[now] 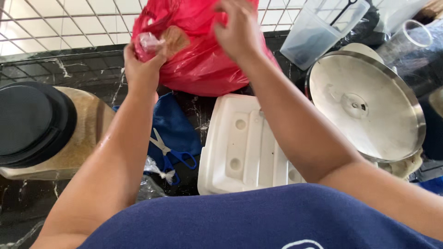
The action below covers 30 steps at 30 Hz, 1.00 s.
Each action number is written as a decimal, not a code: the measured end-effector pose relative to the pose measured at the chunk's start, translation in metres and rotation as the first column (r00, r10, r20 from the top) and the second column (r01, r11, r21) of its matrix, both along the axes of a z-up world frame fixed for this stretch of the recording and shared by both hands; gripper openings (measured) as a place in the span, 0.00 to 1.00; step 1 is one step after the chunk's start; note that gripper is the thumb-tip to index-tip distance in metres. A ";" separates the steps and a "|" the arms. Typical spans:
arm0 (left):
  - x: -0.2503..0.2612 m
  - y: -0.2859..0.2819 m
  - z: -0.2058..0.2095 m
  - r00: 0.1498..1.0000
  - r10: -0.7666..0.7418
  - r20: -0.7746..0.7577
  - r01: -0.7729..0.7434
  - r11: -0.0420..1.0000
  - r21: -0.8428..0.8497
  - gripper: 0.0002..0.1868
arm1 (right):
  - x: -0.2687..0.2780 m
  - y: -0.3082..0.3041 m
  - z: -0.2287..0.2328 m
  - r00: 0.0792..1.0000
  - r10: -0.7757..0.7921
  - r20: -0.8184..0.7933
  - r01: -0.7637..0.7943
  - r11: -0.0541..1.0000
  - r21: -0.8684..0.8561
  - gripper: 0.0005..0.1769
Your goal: The person cuts open a plastic bag of grains with scissors and pours the contents into a clear container. They then secure the container with a lid and clean the countertop with a cloth and spray cleaner.
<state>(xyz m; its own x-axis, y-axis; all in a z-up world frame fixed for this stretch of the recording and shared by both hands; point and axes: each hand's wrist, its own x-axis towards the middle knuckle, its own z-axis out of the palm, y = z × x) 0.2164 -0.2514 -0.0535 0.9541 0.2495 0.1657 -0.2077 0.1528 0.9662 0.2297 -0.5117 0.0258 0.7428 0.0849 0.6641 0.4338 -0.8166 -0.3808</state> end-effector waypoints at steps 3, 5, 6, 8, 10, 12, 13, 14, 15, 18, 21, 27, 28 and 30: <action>-0.004 0.007 -0.015 0.993 -0.106 -0.049 0.086 0.947 -0.310 0.30 | 0.015 0.047 -0.007 0.962 0.171 -0.212 -0.152 0.983 0.101 0.14; -0.005 0.011 -0.018 0.972 -0.112 -0.205 0.043 0.948 -0.316 0.26 | 0.019 0.072 -0.018 0.927 0.199 -0.319 -0.195 0.980 0.045 0.30; -0.006 0.012 -0.017 0.969 -0.113 -0.218 0.032 0.938 -0.345 0.25 | 0.014 0.083 -0.028 0.898 0.216 -0.383 -0.200 0.976 0.081 0.41; -0.008 0.013 -0.015 0.963 -0.121 -0.242 0.014 0.915 -0.404 0.24 | 0.004 0.097 -0.040 0.850 0.161 -0.502 -0.137 0.987 0.083 0.56; -0.009 0.009 -0.012 0.911 -0.045 -0.411 -0.055 0.972 -0.228 0.25 | -0.008 0.096 -0.043 0.796 0.006 -0.605 -0.006 1.000 0.002 0.65; -0.009 0.006 -0.011 0.919 0.089 -0.385 -0.097 0.995 0.000 0.26 | -0.023 0.077 -0.038 0.843 0.034 -0.537 -0.086 0.994 -0.071 0.54; -0.008 0.005 -0.010 0.950 0.160 -0.268 -0.128 0.983 0.131 0.26 | -0.032 0.065 -0.034 0.861 0.054 -0.505 -0.126 0.986 -0.109 0.50; -0.005 0.004 -0.008 0.968 0.210 -0.138 -0.171 0.952 0.254 0.26 | -0.037 0.049 -0.027 0.755 -0.131 -0.642 0.007 0.981 -0.192 0.45; -0.004 0.008 -0.006 0.970 0.237 -0.055 -0.204 0.916 0.346 0.32 | -0.045 0.029 -0.020 0.600 -0.306 -0.739 0.120 0.948 -0.295 0.43; 0.012 -0.002 0.014 0.945 0.241 0.222 -0.325 0.781 0.534 0.48 | -0.071 -0.019 -0.010 0.664 -0.245 -0.706 0.136 0.968 -0.209 0.37; 0.027 -0.007 0.039 0.946 0.215 0.243 -0.323 0.710 0.626 0.49 | -0.100 -0.051 -0.010 0.917 -0.069 -0.393 0.086 0.996 0.026 0.26; 0.044 -0.003 0.070 0.998 0.049 0.049 -0.070 0.690 0.721 0.14 | -0.114 -0.064 -0.060 0.898 -0.440 -0.009 0.440 0.897 0.046 0.58; 0.048 -0.009 0.071 0.955 0.028 0.294 -0.227 0.705 0.671 0.13 | -0.107 -0.057 -0.075 0.873 -0.475 -0.113 0.484 0.873 0.064 0.66; 0.058 -0.015 0.076 0.927 0.032 0.373 -0.249 0.798 0.549 0.12 | -0.073 -0.043 -0.097 0.964 -0.057 -0.259 0.196 0.809 0.554 0.62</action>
<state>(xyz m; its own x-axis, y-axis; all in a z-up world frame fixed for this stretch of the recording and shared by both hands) 0.2740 -0.2663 0.0228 0.7760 0.1303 0.6171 -0.5012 -0.4665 0.7288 0.1562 -0.5551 -0.0708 0.8513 -0.3616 0.3801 0.1900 -0.4628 -0.8659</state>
